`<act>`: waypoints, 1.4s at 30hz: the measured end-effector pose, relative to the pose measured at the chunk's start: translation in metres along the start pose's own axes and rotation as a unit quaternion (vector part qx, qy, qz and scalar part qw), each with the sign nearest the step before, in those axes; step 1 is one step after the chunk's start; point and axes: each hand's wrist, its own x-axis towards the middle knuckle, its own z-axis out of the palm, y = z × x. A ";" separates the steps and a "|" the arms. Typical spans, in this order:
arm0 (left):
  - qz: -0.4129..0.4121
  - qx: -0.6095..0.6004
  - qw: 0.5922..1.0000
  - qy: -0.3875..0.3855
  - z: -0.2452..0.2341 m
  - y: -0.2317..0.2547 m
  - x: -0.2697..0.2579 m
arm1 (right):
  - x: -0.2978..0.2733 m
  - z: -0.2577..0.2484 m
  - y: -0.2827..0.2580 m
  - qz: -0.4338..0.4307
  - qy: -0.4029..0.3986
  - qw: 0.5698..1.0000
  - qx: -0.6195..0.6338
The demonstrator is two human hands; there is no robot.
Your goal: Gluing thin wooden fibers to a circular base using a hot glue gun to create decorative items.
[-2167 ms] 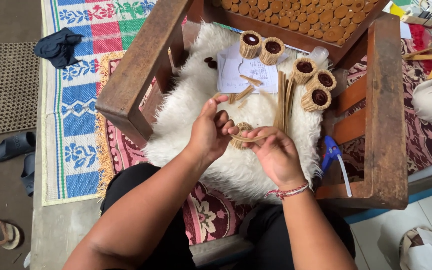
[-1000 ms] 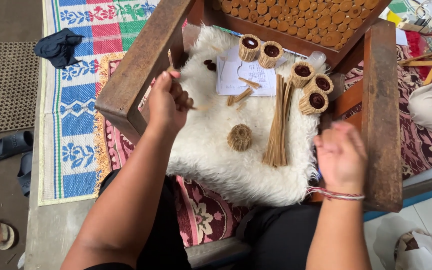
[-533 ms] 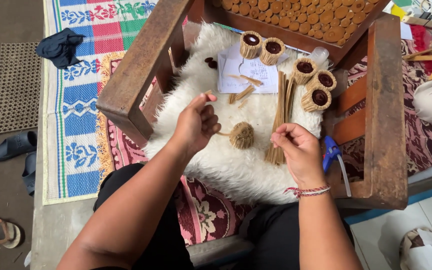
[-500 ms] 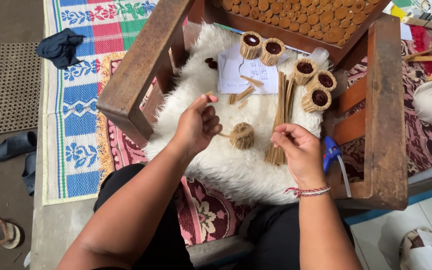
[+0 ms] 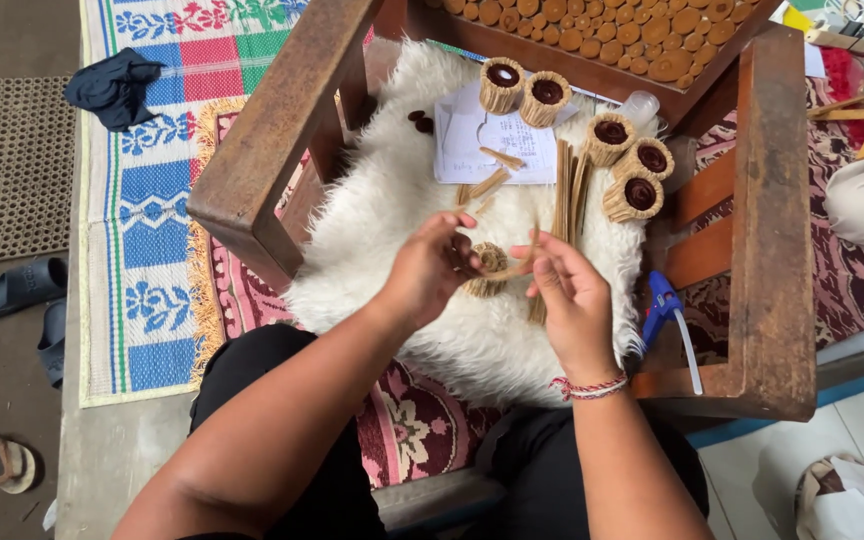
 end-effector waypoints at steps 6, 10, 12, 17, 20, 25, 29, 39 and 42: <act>-0.031 0.049 0.998 -0.034 0.010 -0.011 -0.008 | 0.006 -0.021 0.000 -0.005 0.044 0.996 -0.077; -0.043 0.045 0.997 -0.035 0.011 -0.007 -0.009 | 0.009 -0.035 0.013 0.016 0.030 0.995 0.091; -0.046 0.011 0.998 -0.037 0.008 -0.007 -0.005 | 0.010 -0.034 0.004 -0.031 -0.054 0.997 0.042; -0.053 0.011 0.998 -0.032 0.006 -0.006 0.001 | 0.005 -0.036 -0.003 -0.031 -0.013 0.999 -0.010; -0.054 0.016 0.997 -0.044 0.004 -0.009 0.007 | 0.008 -0.041 -0.006 -0.036 0.003 0.998 -0.049; -0.061 0.015 0.996 -0.062 0.014 -0.005 0.005 | 0.007 -0.037 -0.012 -0.044 -0.011 0.998 -0.031; -0.068 0.009 0.995 -0.071 0.016 -0.007 0.008 | 0.006 -0.036 -0.015 -0.058 -0.013 0.995 -0.081; -0.073 0.010 0.993 -0.097 0.020 -0.008 0.011 | 0.007 -0.036 -0.012 -0.049 -0.066 0.997 0.013; -0.076 0.017 0.992 -0.095 0.019 -0.011 0.016 | 0.004 -0.041 0.001 -0.068 0.010 0.996 -0.050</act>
